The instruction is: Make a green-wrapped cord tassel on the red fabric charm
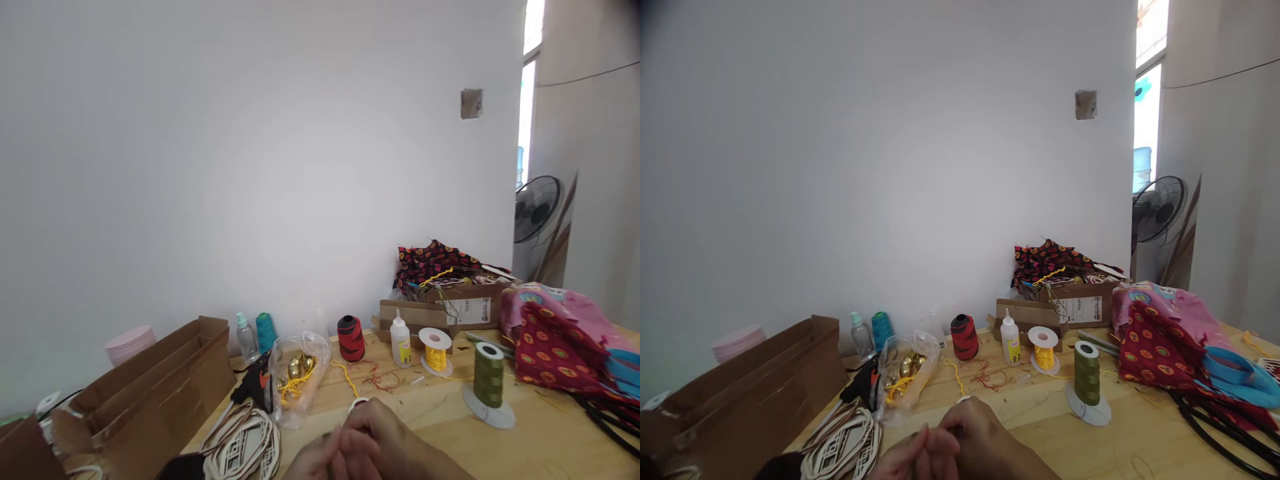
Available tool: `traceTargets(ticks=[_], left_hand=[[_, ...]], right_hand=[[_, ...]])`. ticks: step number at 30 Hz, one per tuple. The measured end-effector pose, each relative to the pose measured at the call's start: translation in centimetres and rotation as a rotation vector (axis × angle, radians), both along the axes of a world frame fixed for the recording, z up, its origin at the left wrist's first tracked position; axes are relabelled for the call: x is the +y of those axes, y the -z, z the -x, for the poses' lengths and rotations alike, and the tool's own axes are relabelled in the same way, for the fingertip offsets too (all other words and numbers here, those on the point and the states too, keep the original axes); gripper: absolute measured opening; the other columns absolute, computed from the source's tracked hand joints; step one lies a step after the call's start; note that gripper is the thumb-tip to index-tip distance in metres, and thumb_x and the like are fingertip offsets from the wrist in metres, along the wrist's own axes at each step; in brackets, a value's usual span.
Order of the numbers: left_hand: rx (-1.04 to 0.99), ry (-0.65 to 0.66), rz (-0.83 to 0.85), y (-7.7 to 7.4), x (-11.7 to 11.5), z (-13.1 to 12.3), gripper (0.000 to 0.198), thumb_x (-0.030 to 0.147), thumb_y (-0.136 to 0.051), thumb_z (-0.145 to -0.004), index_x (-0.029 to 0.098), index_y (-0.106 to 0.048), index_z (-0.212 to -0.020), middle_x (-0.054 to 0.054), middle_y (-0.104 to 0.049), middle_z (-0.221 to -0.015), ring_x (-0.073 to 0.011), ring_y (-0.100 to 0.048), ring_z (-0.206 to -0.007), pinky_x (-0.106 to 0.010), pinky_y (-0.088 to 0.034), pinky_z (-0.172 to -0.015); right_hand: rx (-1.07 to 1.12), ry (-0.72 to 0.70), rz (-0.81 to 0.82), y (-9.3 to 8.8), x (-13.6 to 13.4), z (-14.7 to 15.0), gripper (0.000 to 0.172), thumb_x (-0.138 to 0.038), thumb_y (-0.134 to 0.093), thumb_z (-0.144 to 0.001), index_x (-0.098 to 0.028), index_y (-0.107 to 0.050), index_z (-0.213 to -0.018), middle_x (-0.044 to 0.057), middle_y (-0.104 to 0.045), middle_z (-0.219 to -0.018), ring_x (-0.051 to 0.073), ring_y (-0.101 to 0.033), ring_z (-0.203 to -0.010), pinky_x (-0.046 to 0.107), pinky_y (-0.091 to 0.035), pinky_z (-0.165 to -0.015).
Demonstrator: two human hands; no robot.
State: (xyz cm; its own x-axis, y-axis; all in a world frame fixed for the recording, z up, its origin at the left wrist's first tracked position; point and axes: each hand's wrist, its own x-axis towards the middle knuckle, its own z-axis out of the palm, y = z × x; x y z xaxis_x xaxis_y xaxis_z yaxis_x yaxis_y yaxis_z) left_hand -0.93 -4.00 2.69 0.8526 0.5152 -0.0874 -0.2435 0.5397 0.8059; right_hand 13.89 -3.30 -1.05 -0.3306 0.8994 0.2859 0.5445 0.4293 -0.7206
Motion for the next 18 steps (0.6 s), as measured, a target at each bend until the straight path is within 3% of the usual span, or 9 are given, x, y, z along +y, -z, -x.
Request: traceTargets(ticks=[3, 5, 8, 12, 18], left_hand=[[-0.279, -0.078, 0.131, 0.8, 1.2, -0.2, 0.039, 0.034, -0.029, -0.086, 0.015, -0.059, -0.102, -0.009, -0.068, -0.080, -0.0172, -0.062, -0.071, -0.032, -0.045, -0.068], [-0.397, -0.159, 0.168, 1.2, 2.1, -0.1, 0.040, 0.035, -0.026, -0.087, 0.019, -0.055, -0.109, -0.011, -0.066, -0.096, -0.0187, -0.060, -0.086, -0.038, -0.042, -0.080], [-0.506, -0.290, 0.171, 1.5, 3.1, 0.0, 0.047, 0.040, -0.020, -0.086, 0.019, -0.055, -0.110, -0.013, -0.062, -0.105, -0.0183, -0.056, -0.097, -0.037, -0.038, -0.089], [-0.496, -0.406, 0.189, 1.9, 3.6, -0.1, 0.050, 0.045, -0.021, -0.085, 0.019, -0.059, -0.105, -0.014, -0.061, -0.107, -0.0203, -0.055, -0.100, -0.038, -0.038, -0.089], [-0.309, -0.545, 0.154, 1.9, 3.2, -0.8, 0.041, 0.041, -0.034, -0.083, 0.017, -0.061, -0.102, -0.016, -0.064, -0.099, -0.0235, -0.057, -0.094, -0.041, -0.038, -0.087]], right_hand=[[-0.261, -0.012, -0.176, -0.7, -0.3, 0.3, 0.015, -0.015, -0.050, -0.068, -0.016, -0.063, -0.060, -0.002, -0.058, -0.051, 0.007, -0.041, -0.043, 0.018, -0.023, -0.041], [-0.318, -0.062, -0.251, -0.9, -0.4, 0.6, 0.012, -0.012, -0.052, -0.066, -0.017, -0.062, -0.060, -0.002, -0.061, -0.055, 0.007, -0.040, -0.044, 0.020, -0.023, -0.042], [-0.367, -0.182, -0.345, -0.8, -0.4, 0.6, 0.015, -0.011, -0.050, -0.070, -0.018, -0.059, -0.061, -0.002, -0.063, -0.061, 0.007, -0.042, -0.047, 0.019, -0.026, -0.045], [-0.375, -0.247, -0.392, -0.8, -0.3, 0.4, 0.017, -0.019, -0.046, -0.077, -0.020, -0.059, -0.067, -0.003, -0.064, -0.065, 0.008, -0.049, -0.053, 0.017, -0.030, -0.047], [-0.368, -0.229, -0.467, -1.3, -0.4, 0.4, 0.014, -0.019, -0.053, -0.073, -0.019, -0.058, -0.060, -0.004, -0.063, -0.062, 0.007, -0.052, -0.052, 0.017, -0.030, -0.045]])
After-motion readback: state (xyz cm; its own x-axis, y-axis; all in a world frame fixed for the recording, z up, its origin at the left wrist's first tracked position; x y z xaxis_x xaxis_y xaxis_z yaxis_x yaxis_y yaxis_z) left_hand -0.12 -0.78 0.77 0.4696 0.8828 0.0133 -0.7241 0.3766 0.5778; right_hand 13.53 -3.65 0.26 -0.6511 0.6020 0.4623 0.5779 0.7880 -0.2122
